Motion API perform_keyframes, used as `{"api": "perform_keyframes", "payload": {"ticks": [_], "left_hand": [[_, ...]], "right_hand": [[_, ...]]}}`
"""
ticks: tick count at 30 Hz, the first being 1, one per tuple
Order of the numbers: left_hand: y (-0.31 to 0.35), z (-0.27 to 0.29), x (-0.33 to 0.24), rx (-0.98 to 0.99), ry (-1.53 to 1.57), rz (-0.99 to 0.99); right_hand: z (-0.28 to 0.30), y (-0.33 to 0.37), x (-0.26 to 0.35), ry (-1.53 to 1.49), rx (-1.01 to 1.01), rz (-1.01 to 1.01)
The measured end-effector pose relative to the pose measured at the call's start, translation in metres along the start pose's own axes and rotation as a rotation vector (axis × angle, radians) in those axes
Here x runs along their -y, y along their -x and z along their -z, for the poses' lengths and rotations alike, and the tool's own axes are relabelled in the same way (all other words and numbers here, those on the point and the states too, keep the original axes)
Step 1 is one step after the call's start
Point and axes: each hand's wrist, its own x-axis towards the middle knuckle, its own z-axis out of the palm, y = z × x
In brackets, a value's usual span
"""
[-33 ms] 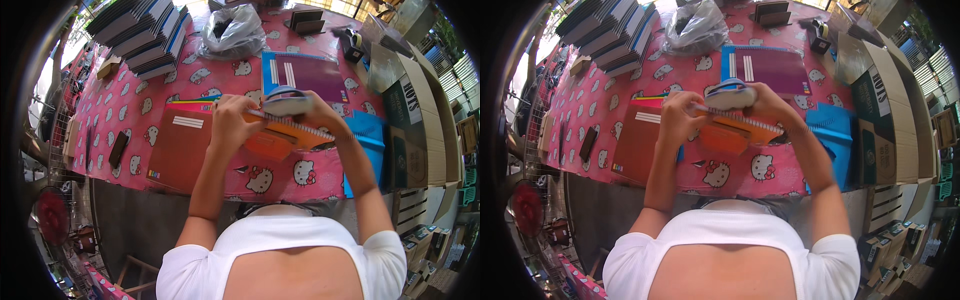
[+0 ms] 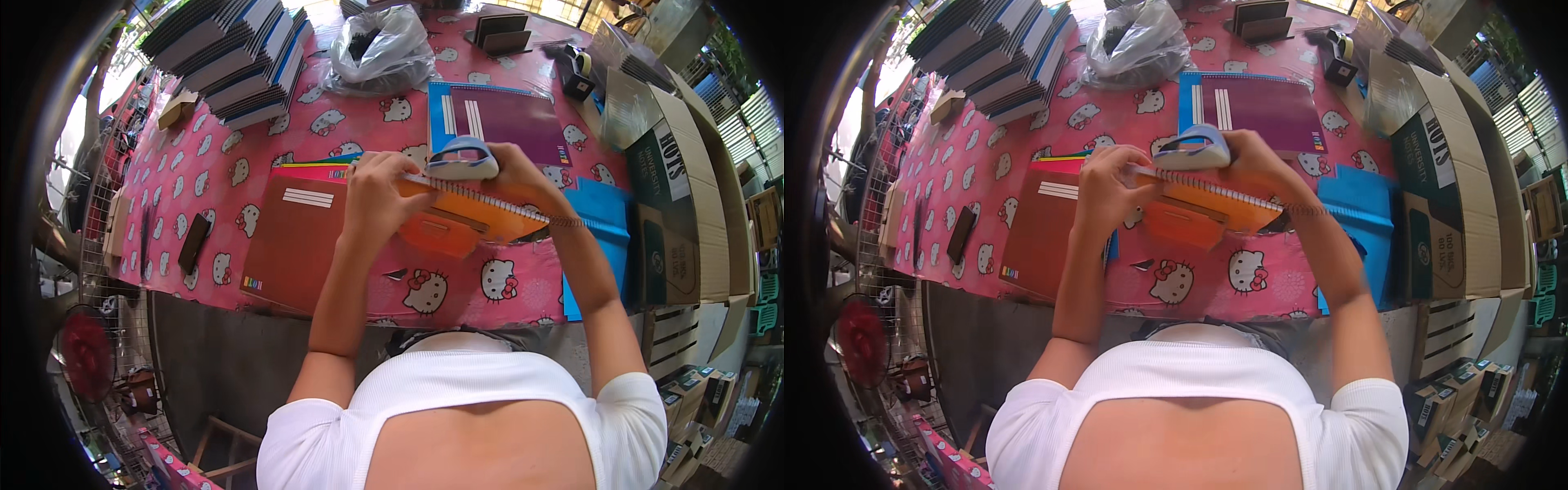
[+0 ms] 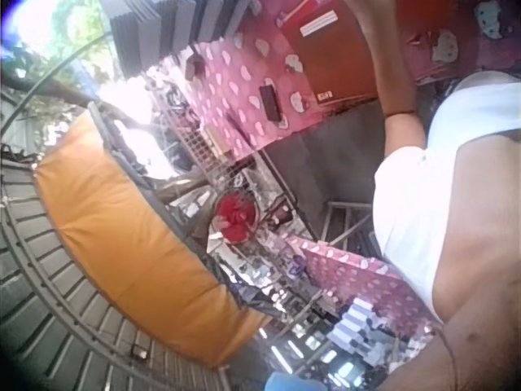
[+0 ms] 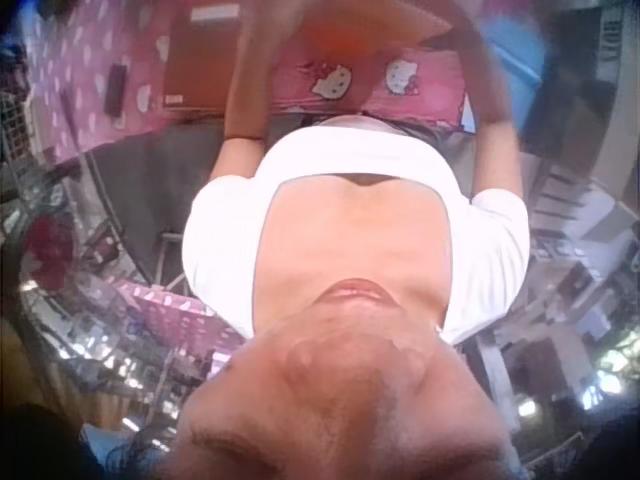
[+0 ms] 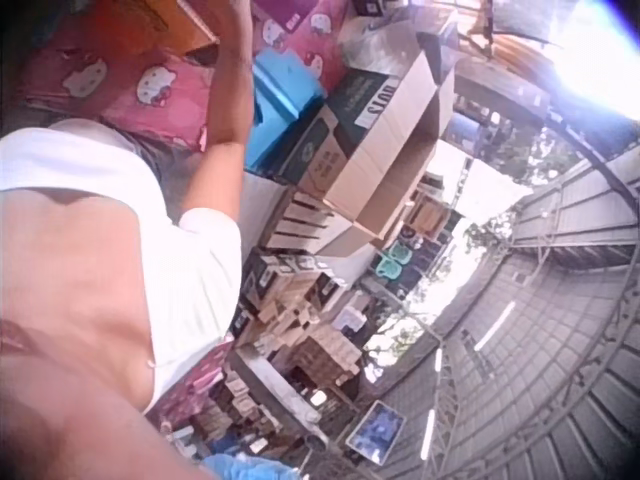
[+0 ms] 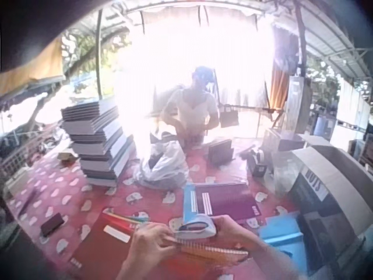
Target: The person trims the excess spiral wire from the edges of several notebooks using shears, stacking them on the table as they finish each one.
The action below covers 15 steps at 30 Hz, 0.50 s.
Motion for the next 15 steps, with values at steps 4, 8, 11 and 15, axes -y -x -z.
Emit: {"api": "perform_keyframes", "payload": {"ticks": [4, 8, 11, 15], "left_hand": [[0.009, 0.001, 0.018, -0.192, 0.076, -0.075], [0.012, 0.003, 0.019, -0.312, -0.058, -0.177], [0.009, 0.005, 0.027, -0.324, 0.019, -0.115], [0.008, 0.008, 0.029, -0.362, -0.043, -0.172]], "right_hand": [[0.004, -0.01, 0.023, -0.117, 0.122, 0.145], [0.002, -0.023, 0.011, -0.136, 0.172, -0.025], [0.0, -0.039, 0.013, -0.094, 0.198, 0.066], [-0.01, -0.057, 0.011, 0.551, 0.193, -0.055]]}}
